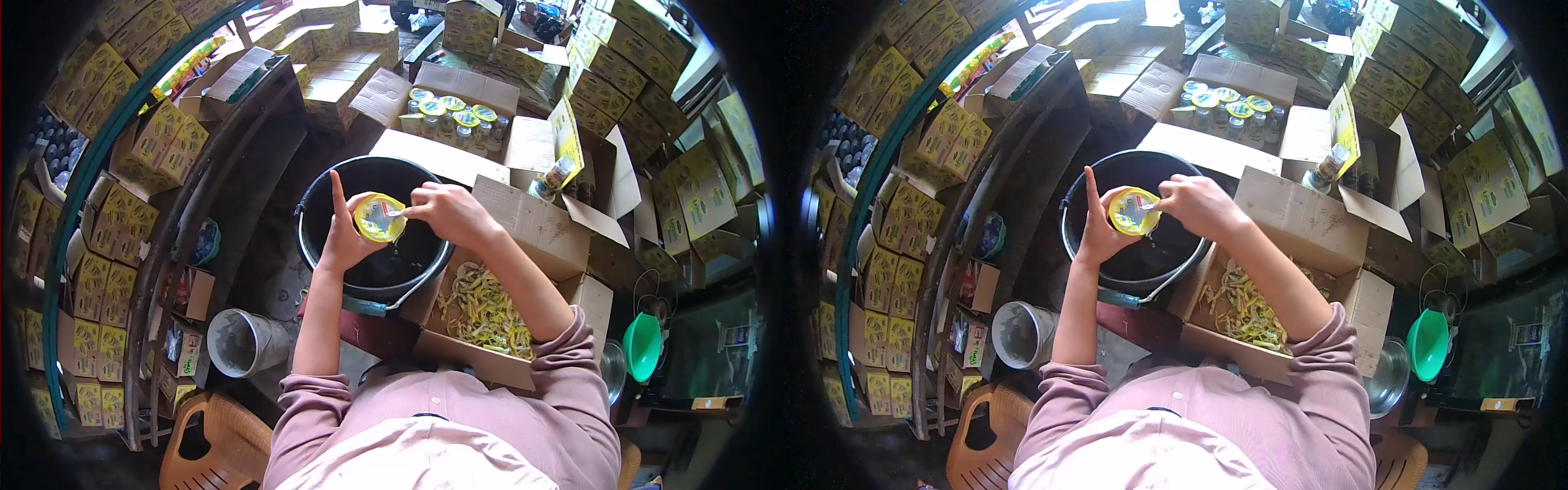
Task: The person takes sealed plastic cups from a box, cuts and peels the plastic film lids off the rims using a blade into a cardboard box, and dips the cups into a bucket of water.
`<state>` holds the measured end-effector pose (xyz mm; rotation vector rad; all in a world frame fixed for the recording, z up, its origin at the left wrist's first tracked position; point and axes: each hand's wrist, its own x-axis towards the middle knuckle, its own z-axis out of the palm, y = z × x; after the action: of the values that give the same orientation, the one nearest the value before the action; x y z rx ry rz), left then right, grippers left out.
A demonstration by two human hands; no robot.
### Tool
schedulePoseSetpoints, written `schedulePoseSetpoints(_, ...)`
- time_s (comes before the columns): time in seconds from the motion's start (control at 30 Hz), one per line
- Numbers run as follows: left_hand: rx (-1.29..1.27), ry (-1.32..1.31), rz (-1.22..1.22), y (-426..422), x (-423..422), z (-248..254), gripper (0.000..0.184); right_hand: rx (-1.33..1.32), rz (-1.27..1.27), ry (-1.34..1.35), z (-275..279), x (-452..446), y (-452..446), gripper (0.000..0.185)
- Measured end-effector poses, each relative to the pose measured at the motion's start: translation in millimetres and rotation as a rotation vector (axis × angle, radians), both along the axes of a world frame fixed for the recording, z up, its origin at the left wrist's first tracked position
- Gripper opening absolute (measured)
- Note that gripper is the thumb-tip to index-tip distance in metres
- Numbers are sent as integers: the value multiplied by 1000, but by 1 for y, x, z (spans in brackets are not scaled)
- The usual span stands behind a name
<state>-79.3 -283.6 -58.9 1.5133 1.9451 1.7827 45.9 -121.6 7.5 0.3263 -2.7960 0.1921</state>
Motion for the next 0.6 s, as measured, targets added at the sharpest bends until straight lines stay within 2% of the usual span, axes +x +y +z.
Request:
schedulePoseSetpoints(0.1,26,-90,52,0,0,4,128,-84,-68,79,10,17,9,26)
schedulePoseSetpoints(0.27,-90,171,137,3,-6,-1,128,-261,-216,99,4,44,15,25)
schedulePoseSetpoints(0.37,-313,280,139,5,-5,-12,127,-439,-297,177,-18,52,8,24)
schedulePoseSetpoints(0.5,-655,459,162,8,5,-11,124,-1006,-485,262,-49,55,-15,24)
schedulePoseSetpoints(0.53,-709,549,182,9,5,-16,122,-1191,-544,212,-57,55,-19,25)
schedulePoseSetpoints(0.6,-793,626,194,8,8,-18,115,-1424,-508,145,-67,58,-24,29)
